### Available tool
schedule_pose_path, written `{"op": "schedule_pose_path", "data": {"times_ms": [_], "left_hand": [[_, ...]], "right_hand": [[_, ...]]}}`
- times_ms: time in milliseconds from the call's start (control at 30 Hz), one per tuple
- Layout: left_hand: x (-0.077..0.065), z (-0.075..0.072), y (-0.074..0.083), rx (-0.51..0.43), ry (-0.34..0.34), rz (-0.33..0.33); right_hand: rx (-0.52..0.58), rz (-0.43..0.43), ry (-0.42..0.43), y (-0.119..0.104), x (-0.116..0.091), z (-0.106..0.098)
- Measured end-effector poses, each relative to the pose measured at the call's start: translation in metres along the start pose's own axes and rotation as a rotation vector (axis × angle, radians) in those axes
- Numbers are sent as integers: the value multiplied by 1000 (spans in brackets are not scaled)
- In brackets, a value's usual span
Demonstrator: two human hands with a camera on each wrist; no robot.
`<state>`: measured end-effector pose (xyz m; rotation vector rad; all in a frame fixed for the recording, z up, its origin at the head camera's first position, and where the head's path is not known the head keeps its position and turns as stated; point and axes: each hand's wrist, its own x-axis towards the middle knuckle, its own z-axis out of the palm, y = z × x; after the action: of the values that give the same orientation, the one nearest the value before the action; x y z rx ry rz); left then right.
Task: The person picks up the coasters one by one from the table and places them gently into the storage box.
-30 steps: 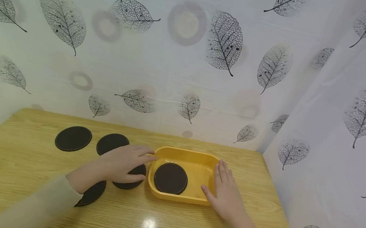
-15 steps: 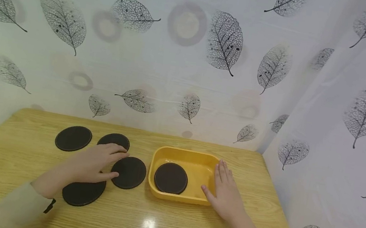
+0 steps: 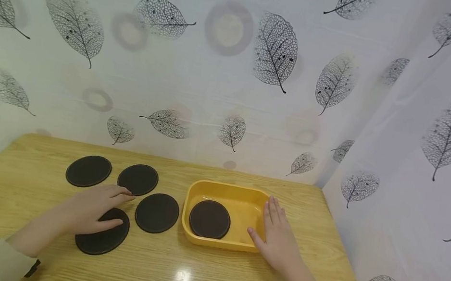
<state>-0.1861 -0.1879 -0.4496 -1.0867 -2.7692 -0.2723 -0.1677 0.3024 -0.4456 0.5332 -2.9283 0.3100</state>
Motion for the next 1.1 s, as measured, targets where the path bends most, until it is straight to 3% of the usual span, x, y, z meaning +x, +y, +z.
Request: {"op": "schedule_pose_path", "data": {"times_ms": [533, 1100], "left_hand": [[-28, 2, -8, -31, -55, -78], [-47, 2, -2, -42, -122, -75]], "right_hand": [[-7, 2, -4, 2, 1, 1], [4, 0, -4, 3, 1, 4]]}}
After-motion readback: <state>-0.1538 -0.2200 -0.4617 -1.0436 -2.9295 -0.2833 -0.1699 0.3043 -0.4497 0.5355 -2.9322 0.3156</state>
